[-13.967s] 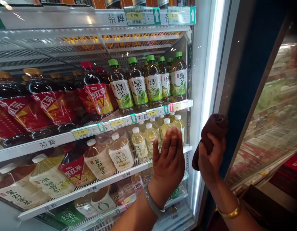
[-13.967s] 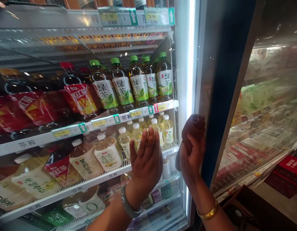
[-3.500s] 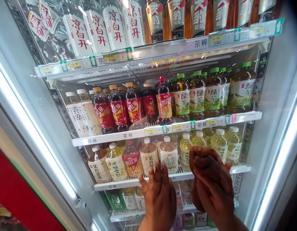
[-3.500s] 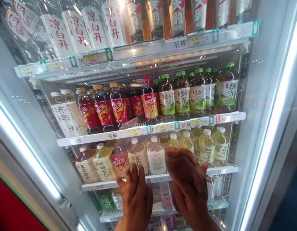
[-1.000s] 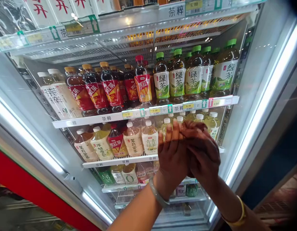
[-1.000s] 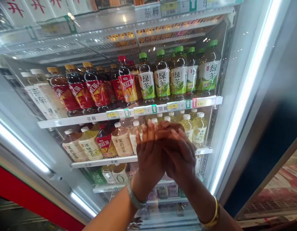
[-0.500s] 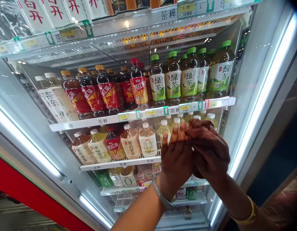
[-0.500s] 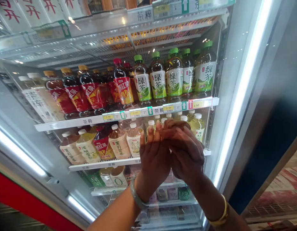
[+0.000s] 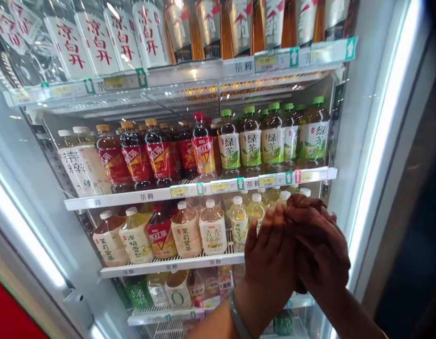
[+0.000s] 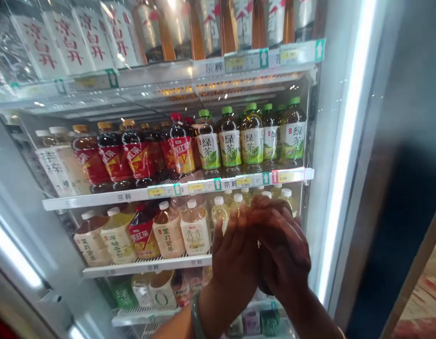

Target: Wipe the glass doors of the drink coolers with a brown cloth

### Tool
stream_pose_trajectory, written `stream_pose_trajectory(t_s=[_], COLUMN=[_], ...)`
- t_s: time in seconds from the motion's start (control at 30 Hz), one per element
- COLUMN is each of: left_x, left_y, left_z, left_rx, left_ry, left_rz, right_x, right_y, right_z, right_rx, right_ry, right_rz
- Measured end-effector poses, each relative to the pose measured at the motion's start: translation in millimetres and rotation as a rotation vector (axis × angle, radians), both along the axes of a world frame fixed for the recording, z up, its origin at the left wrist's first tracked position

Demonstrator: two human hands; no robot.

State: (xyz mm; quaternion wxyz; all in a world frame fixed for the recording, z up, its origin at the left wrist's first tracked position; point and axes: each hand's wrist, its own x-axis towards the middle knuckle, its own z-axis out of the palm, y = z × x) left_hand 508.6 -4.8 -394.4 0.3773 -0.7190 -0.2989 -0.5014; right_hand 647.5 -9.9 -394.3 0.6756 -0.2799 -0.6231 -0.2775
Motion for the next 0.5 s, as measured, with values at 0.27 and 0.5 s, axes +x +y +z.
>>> stream_pose_trajectory(t_s=[0.27, 0.5], left_x=[32, 69], left_y=[7, 20], left_z=[50.6, 88.4], left_rx=[0.061, 0.143], left_ry=[0.153, 0.061], left_rz=[0.032, 0.007], right_x=[61, 59], right_y=[12, 14], right_z=[21.5, 62.8], right_rx=[0.085, 0.099], right_ry=[0.11, 0.07], right_rz=[-0.243, -0.213])
